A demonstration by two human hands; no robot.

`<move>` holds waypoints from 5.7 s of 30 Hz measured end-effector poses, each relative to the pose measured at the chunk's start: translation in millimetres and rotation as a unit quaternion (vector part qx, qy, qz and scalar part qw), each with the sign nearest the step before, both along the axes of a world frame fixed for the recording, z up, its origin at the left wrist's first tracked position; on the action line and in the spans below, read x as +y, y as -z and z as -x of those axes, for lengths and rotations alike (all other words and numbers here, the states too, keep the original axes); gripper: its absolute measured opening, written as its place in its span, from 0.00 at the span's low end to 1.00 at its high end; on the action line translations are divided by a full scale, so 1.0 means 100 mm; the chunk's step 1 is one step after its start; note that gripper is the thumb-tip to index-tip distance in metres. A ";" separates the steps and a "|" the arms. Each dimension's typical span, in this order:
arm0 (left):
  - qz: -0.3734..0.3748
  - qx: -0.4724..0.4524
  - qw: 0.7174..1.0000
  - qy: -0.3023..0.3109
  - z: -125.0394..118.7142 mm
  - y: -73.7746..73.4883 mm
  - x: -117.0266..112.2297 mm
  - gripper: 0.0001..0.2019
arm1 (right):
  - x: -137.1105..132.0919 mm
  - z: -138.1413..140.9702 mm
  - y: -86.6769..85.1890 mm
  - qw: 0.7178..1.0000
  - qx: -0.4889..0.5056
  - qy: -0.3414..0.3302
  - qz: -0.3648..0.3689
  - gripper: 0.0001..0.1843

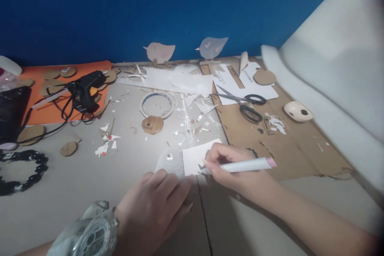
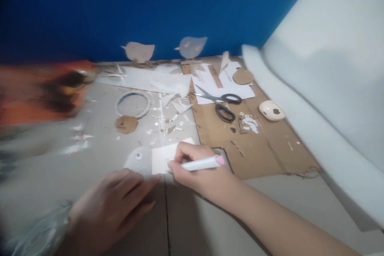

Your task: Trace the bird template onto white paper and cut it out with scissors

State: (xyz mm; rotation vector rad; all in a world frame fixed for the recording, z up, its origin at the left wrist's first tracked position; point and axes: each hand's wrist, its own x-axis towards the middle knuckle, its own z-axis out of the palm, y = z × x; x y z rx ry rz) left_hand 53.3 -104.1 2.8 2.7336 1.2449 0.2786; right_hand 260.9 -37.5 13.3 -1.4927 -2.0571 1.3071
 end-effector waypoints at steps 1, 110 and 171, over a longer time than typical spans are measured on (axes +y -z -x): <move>0.001 0.004 1.000 0.002 0.00 0.00 0.00 0.16 | -0.01 0.00 0.01 1.000 0.002 0.003 -0.004 0.09; -0.008 -0.022 1.000 -0.013 0.01 -0.01 0.01 0.15 | 0.01 0.03 -0.02 1.000 -0.012 0.008 0.006 0.10; -0.019 -0.019 1.000 -0.008 0.02 0.00 -0.02 0.14 | -0.05 -0.02 -0.01 1.000 0.001 0.007 -0.011 0.10</move>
